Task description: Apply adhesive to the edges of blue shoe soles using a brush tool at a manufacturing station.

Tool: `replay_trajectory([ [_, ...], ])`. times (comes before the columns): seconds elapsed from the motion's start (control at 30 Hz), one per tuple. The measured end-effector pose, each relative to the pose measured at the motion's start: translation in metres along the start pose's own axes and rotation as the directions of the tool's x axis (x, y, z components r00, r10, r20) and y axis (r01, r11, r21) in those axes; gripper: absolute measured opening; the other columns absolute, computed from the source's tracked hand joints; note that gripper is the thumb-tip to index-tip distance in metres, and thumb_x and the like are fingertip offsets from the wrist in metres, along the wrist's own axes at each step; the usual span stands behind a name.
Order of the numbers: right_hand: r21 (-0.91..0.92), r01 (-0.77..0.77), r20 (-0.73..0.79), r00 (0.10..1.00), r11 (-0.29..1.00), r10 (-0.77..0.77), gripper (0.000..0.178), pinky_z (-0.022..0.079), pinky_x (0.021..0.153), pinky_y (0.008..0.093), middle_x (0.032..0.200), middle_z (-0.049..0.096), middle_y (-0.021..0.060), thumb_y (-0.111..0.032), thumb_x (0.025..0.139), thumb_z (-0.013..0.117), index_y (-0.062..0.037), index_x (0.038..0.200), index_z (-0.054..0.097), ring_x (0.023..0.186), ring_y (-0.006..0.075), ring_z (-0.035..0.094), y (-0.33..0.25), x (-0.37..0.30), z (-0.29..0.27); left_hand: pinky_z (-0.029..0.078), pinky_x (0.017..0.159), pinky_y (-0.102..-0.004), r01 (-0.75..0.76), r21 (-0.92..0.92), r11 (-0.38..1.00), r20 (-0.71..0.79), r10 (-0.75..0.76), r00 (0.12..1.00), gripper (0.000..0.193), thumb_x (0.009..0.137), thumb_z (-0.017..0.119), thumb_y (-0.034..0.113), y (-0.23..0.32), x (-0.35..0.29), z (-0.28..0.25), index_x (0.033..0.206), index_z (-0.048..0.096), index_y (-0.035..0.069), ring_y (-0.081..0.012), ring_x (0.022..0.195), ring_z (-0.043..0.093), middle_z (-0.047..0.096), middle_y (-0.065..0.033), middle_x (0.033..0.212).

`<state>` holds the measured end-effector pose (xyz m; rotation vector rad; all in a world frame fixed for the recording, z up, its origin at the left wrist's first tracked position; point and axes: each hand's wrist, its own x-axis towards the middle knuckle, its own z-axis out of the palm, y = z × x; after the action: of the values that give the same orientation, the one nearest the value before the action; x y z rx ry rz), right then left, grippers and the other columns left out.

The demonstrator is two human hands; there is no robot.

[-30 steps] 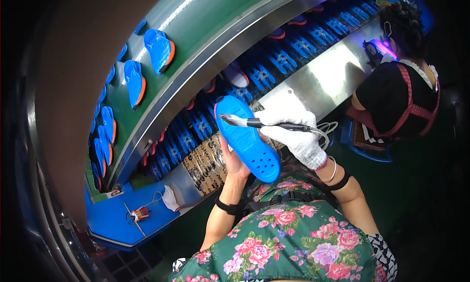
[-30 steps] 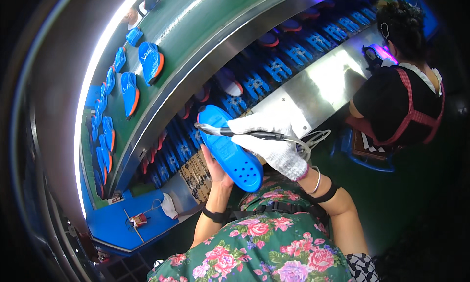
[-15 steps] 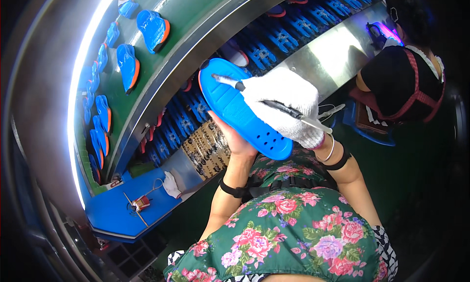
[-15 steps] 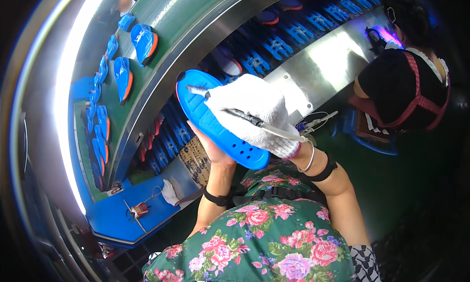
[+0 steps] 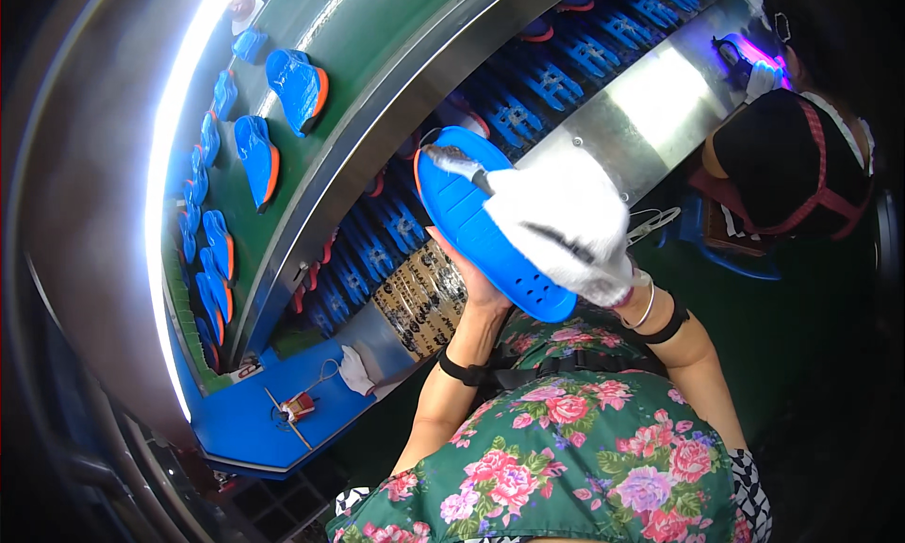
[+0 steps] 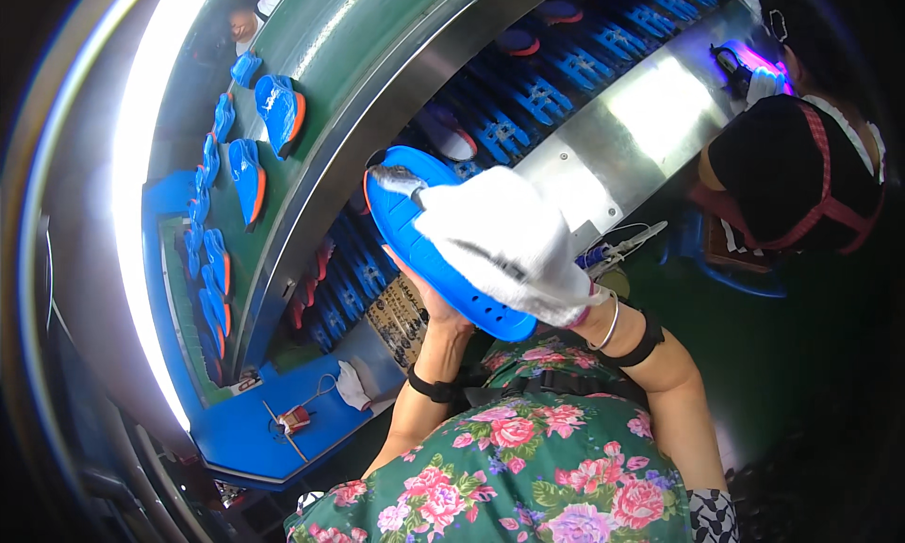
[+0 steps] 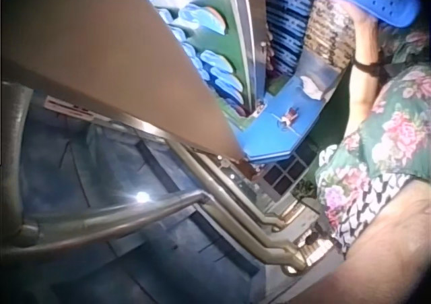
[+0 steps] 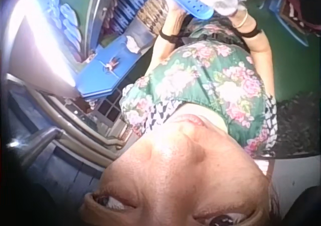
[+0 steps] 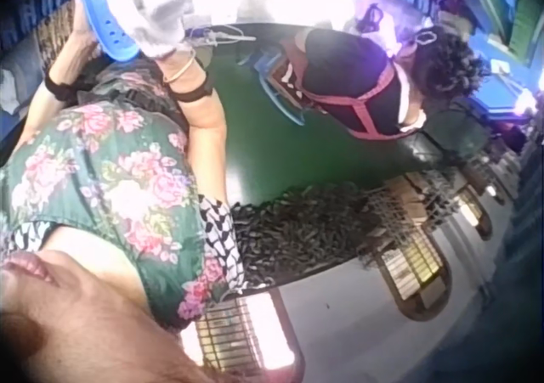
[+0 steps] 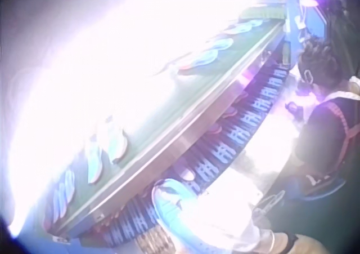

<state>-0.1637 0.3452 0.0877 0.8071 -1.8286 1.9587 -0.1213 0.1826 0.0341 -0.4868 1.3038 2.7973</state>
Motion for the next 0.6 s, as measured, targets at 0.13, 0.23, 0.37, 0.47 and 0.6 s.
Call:
replay_trajectory([
  [0.13, -0.268, 0.225, 0.166, 0.969, 0.937, -0.185, 0.028, 0.056, 0.083, 0.0382, 0.104, 0.074, 0.0106, -0.006, 0.081, 0.073, -0.0042, 0.109, 0.075, 0.093, 0.0269, 0.070, -0.002, -0.002, 0.003, 0.038, 0.115, -0.0491, 0.078, 0.058, 0.995, 0.087, -0.083, 0.993, 0.099, 0.088, 0.029, 0.086, 0.002, 0.001, -0.006, 0.157, 0.026, 0.015, -0.0308, 0.135, 0.047, 0.045, -0.0098, 0.150],
  [0.23, -0.053, 0.141, 0.080, 0.987, 0.989, -0.137, 0.021, 0.056, 0.078, 0.0375, 0.099, 0.076, 0.0122, -0.004, 0.075, 0.077, -0.0041, 0.095, 0.077, 0.086, 0.0245, 0.072, -0.010, 0.013, -0.006, 0.038, 0.115, -0.0488, 0.048, 0.017, 0.999, 0.027, -0.048, 0.998, 0.101, 0.087, 0.028, 0.087, 0.002, 0.006, -0.004, 0.158, 0.025, 0.015, -0.0309, 0.135, 0.047, 0.046, -0.0097, 0.150],
  [0.37, -0.110, 0.169, 0.004, 0.986, 0.979, -0.169, 0.019, 0.056, 0.080, 0.0366, 0.098, 0.076, 0.0132, -0.003, 0.077, 0.075, -0.0044, 0.096, 0.077, 0.090, 0.0255, 0.073, -0.001, 0.018, -0.015, 0.036, 0.116, -0.0475, -0.028, 0.016, 0.999, 0.075, 0.026, 0.997, 0.099, 0.089, 0.029, 0.086, 0.006, 0.017, 0.000, 0.158, 0.024, 0.015, -0.0285, 0.136, 0.044, 0.041, -0.0080, 0.153],
  [0.47, -0.258, 0.317, 0.203, 0.941, 0.913, -0.270, 0.028, 0.056, 0.080, 0.0366, 0.106, 0.073, 0.0122, -0.004, 0.080, 0.075, -0.0053, 0.107, 0.076, 0.092, 0.0268, 0.069, 0.009, -0.002, -0.009, 0.034, 0.116, -0.0472, -0.014, 0.095, 0.995, 0.017, 0.013, 1.000, 0.100, 0.088, 0.030, 0.086, 0.006, 0.028, -0.012, 0.158, 0.024, 0.016, -0.0280, 0.137, 0.042, 0.039, -0.0073, 0.154],
  [0.6, 0.152, 0.058, 0.121, 0.990, 0.987, -0.077, 0.024, 0.056, 0.077, 0.0350, 0.101, 0.074, 0.0114, -0.005, 0.079, 0.077, -0.0050, 0.103, 0.076, 0.089, 0.0258, 0.070, 0.005, 0.004, -0.012, 0.035, 0.116, -0.0484, -0.036, 0.018, 0.999, 0.035, 0.035, 0.999, 0.098, 0.087, 0.031, 0.087, -0.001, 0.038, -0.041, 0.158, 0.024, 0.019, -0.0283, 0.135, 0.043, 0.040, -0.0077, 0.153],
])
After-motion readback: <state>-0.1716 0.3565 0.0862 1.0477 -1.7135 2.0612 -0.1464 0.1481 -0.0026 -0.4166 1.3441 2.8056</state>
